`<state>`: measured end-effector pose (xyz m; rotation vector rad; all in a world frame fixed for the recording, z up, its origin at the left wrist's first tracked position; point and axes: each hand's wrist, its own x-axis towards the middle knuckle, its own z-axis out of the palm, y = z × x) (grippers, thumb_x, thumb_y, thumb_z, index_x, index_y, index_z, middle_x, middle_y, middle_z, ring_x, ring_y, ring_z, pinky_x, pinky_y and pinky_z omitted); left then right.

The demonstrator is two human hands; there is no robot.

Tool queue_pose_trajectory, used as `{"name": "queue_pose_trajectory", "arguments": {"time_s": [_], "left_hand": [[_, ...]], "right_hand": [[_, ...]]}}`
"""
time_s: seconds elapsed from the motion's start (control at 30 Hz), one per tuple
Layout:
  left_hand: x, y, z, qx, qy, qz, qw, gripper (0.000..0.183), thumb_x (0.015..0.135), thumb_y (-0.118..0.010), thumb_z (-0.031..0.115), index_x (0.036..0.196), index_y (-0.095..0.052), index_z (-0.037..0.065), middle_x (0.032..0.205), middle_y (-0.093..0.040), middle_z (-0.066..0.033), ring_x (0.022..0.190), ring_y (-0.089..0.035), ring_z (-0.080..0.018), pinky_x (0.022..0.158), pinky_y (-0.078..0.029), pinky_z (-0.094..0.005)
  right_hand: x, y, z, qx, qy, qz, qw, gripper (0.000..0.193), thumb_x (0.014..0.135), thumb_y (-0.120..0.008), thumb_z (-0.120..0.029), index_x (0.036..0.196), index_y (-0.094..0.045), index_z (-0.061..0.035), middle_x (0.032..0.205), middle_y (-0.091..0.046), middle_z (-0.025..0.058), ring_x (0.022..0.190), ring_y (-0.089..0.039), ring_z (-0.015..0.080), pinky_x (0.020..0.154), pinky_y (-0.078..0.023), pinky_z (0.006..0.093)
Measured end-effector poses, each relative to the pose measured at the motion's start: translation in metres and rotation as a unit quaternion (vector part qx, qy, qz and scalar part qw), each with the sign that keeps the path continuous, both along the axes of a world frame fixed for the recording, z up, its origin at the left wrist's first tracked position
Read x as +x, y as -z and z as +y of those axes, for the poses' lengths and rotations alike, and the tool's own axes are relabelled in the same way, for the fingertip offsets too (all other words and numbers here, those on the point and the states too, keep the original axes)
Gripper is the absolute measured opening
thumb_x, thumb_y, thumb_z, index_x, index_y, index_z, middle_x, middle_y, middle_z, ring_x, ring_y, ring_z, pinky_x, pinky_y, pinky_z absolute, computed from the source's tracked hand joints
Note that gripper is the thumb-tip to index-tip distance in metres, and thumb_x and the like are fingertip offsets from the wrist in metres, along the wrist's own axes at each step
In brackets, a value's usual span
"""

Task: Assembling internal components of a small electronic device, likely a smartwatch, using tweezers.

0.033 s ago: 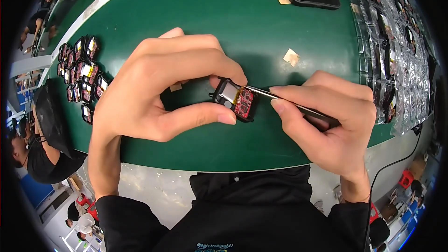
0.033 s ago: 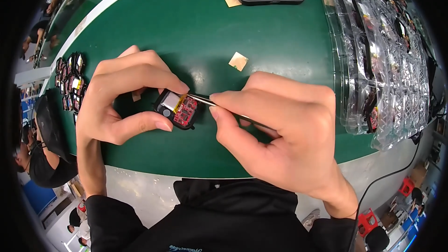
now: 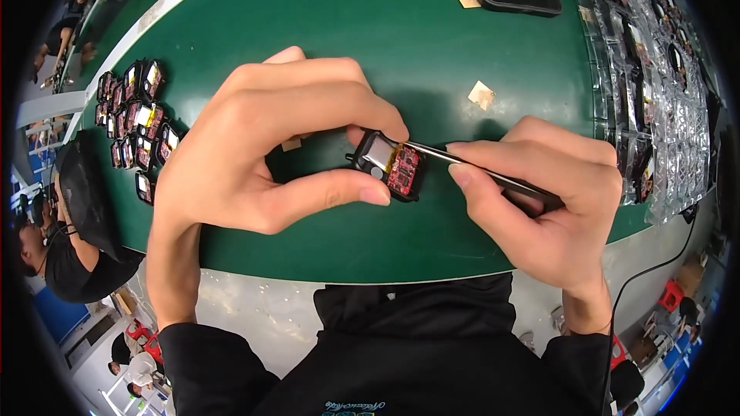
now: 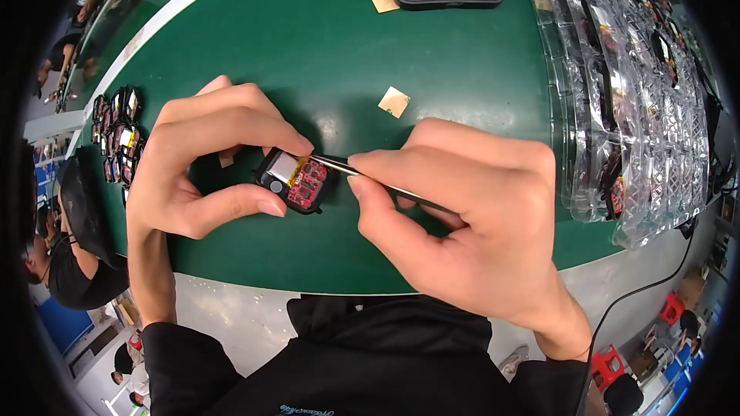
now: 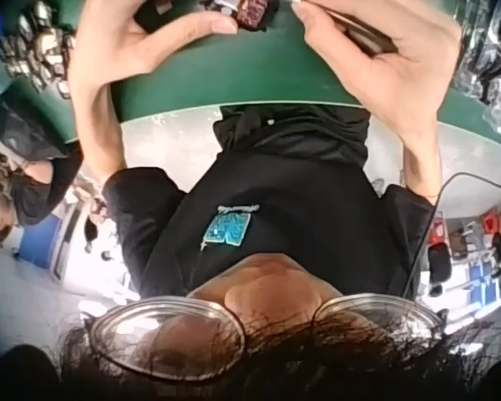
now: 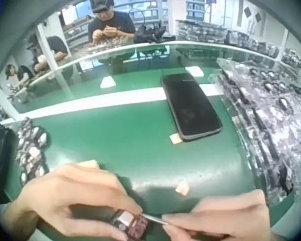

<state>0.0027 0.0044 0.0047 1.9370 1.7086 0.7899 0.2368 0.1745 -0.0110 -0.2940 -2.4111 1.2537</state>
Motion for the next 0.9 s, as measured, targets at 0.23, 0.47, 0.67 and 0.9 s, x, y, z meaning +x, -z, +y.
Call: {"name": "queue_pose_trajectory", "arguments": {"time_s": [0.23,0.47,0.67,0.9], "left_hand": [[0.002,-0.002,0.0,0.001,-0.005,0.001,1.0,0.047,0.078,-0.097,0.036,0.11,-0.083,0.005,0.1,-0.081,-0.0043,0.073,-0.062,-0.015,0.065,-0.039,-0.0293],[0.002,-0.002,-0.001,0.004,-0.01,-0.014,1.0,0.044,0.077,-0.097,0.031,0.111,-0.083,0.006,0.1,-0.08,-0.0029,0.073,-0.061,-0.0146,0.065,-0.039,-0.0291],[0.002,-0.002,-0.001,-0.004,-0.015,-0.017,1.0,0.044,0.075,-0.098,0.027,0.111,-0.083,0.006,0.099,-0.08,-0.0028,0.074,-0.062,-0.0148,0.065,-0.039,-0.029],[0.007,-0.005,-0.003,-0.016,-0.049,-0.04,0.998,0.053,0.073,-0.098,0.024,0.119,-0.079,0.007,0.091,-0.072,0.0001,0.073,-0.058,-0.0149,0.068,-0.039,-0.03]], "right_hand": [[0.002,0.004,0.0,0.003,-0.005,0.02,1.0,0.021,0.083,-0.084,0.007,0.102,-0.087,0.0003,0.07,-0.067,0.0017,0.054,-0.05,0.0055,0.049,-0.031,0.0248],[0.003,0.001,-0.003,0.013,0.004,0.025,1.0,0.021,0.082,-0.084,0.007,0.102,-0.087,0.0012,0.07,-0.067,0.0022,0.053,-0.05,0.0055,0.049,-0.031,0.0251],[0.003,0.004,-0.003,0.033,-0.003,0.039,0.999,0.019,0.081,-0.085,0.008,0.099,-0.085,0.002,0.069,-0.065,0.0039,0.053,-0.052,0.009,0.048,-0.035,0.0272],[0.007,-0.009,0.001,0.029,0.009,0.02,0.999,0.017,0.086,-0.083,0.008,0.103,-0.084,0.0042,0.074,-0.069,0.0046,0.058,-0.057,0.0065,0.052,-0.04,0.0244]]}}
